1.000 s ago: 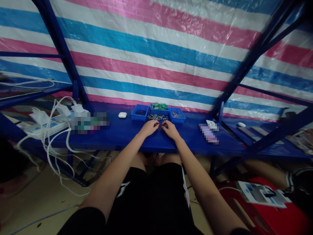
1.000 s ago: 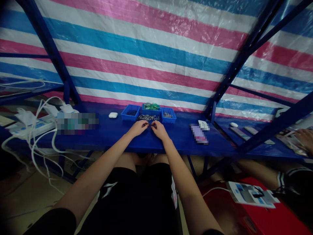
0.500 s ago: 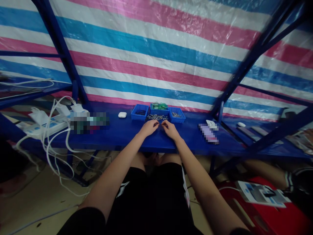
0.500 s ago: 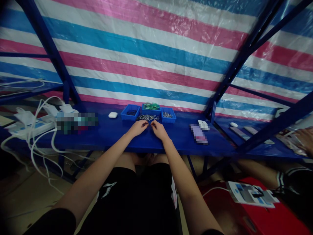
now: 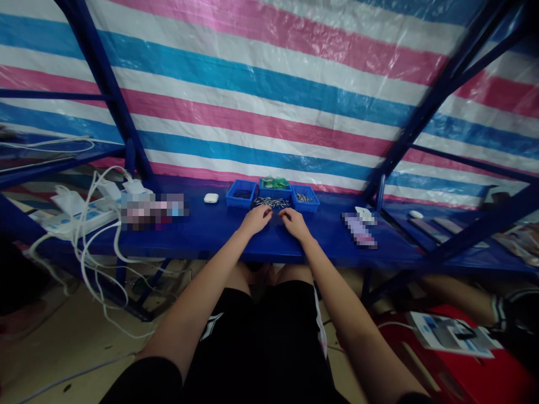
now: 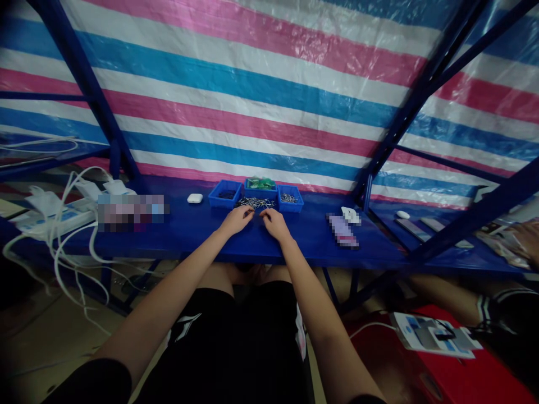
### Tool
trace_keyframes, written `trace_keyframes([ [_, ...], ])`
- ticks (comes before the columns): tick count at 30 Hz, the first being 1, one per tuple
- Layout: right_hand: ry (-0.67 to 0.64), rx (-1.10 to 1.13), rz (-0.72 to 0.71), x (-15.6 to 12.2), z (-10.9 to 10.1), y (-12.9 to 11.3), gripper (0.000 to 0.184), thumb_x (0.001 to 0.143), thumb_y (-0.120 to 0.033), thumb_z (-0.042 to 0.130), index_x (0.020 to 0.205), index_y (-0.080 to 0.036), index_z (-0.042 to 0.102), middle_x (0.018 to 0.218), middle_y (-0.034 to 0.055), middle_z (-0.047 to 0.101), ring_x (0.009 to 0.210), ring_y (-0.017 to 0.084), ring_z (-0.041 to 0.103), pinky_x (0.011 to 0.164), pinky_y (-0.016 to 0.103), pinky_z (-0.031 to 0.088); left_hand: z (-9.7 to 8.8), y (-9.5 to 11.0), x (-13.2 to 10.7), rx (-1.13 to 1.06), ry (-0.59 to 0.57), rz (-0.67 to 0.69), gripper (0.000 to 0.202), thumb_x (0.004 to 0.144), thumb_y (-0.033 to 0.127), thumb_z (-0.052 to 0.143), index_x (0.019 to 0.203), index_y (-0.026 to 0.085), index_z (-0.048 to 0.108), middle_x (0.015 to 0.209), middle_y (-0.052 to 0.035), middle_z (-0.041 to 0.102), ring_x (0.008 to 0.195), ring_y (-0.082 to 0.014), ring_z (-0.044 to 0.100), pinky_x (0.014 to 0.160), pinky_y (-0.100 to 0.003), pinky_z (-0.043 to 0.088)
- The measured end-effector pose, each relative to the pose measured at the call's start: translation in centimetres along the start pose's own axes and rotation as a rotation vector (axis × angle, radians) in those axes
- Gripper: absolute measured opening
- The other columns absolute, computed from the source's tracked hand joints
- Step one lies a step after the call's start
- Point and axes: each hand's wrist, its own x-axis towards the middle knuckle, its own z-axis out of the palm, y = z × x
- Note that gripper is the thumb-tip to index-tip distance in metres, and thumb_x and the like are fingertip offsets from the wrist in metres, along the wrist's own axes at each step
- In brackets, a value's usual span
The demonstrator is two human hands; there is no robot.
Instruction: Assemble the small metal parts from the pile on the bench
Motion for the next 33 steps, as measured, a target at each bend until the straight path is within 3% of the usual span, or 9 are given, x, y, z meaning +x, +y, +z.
trace_keyframes([
  [5,-0.044,0.010,-0.038,-0.1,0.1,-0.1,0.024,0.078,-0.015,0.040,0.085,-0.019,0.062,0.086,0.0030,0.062,0.080,0.015,0.056,0.076,0.027,0.042,0.1,-0.2,0.1,-0.045,-0.064,0.093,0.025,0.082,0.027,0.048,0.102,0.020,0.063,0.094,-0.0038,0.065,0.081,-0.0151,0.058,0.071,-0.024,0.044],
  [9,-0.027,0.056,-0.028,-0.1,0.1,-0.4,0.022,0.079,-0.019,0.041,0.091,-0.019,0.060,0.090,0.0035,0.062,0.081,0.015,0.056,0.075,0.027,0.043,-0.2,0.2,0.0,-0.033,-0.016,0.103,0.022,0.083,0.028,0.047,0.096,0.019,0.063,0.091,-0.0042,0.064,0.078,-0.0145,0.057,0.071,-0.024,0.043],
  [12,0.007,0.107,0.036,0.0,0.1,-0.5,0.026,0.079,-0.023,0.043,0.102,-0.019,0.056,0.093,0.0040,0.062,0.076,0.014,0.056,0.072,0.027,0.045,-1.1,0.2,-0.1,0.035,0.153,0.041,0.025,0.087,0.032,0.043,0.099,0.019,0.061,0.091,-0.0054,0.063,0.082,-0.0162,0.056,0.077,-0.027,0.042],
  [16,0.003,0.112,0.073,0.0,0.2,-0.3,0.027,0.076,-0.023,0.045,0.102,-0.020,0.055,0.085,0.0023,0.061,0.072,0.013,0.057,0.073,0.027,0.045,-2.7,-0.5,-0.2,0.250,0.478,-0.235,0.032,0.088,0.037,0.040,0.107,0.018,0.057,0.103,-0.0123,0.059,0.103,-0.0267,0.048,0.090,-0.039,0.036],
  [18,-0.018,0.104,0.086,-0.1,0.3,-0.1,0.026,0.076,-0.023,0.046,0.100,-0.020,0.056,0.083,0.0016,0.061,0.073,0.014,0.057,0.073,0.027,0.045,-3.1,-0.8,-0.2,0.301,0.541,-0.320,0.038,0.086,0.037,0.043,0.118,0.016,0.051,0.111,-0.0152,0.055,0.108,-0.0295,0.045,0.090,-0.042,0.036],
  [20,-0.037,0.095,0.104,-0.1,0.3,0.0,0.025,0.077,-0.024,0.045,0.099,-0.020,0.056,0.080,0.0013,0.061,0.073,0.014,0.057,0.072,0.027,0.046,-2.8,-0.7,-0.1,0.294,0.466,-0.234,0.036,0.087,0.035,0.042,0.118,0.017,0.051,0.111,-0.0138,0.054,0.107,-0.0274,0.045,0.090,-0.039,0.036],
  [23,-0.051,0.078,0.111,-0.2,0.4,0.1,0.023,0.077,-0.024,0.045,0.096,-0.021,0.058,0.078,0.0009,0.062,0.072,0.014,0.057,0.070,0.027,0.045,-1.7,-0.4,-0.2,0.225,0.186,0.056,0.029,0.089,0.029,0.038,0.107,0.019,0.058,0.103,-0.0095,0.056,0.101,-0.0208,0.049,0.090,-0.033,0.039],
  [25,-0.055,0.068,0.103,-0.2,0.4,0.2,0.021,0.077,-0.024,0.045,0.093,-0.021,0.058,0.078,0.0007,0.062,0.072,0.014,0.058,0.070,0.027,0.045,-0.8,-0.3,-0.2,0.237,0.016,0.180,0.026,0.086,0.027,0.042,0.103,0.019,0.061,0.103,-0.0085,0.056,0.101,-0.0200,0.050,0.091,-0.032,0.039],
  [33,-0.078,0.050,0.109,-0.1,0.7,0.6,0.019,0.077,-0.023,0.045,0.089,-0.020,0.060,0.077,0.0005,0.063,0.071,0.014,0.058,0.069,0.026,0.045,0.5,-1.8,0.0,0.280,-0.069,0.042,0.033,0.084,0.029,0.046,0.110,0.017,0.061,0.120,-0.0121,0.052,0.111,-0.0250,0.046,0.095,-0.038,0.038],
])
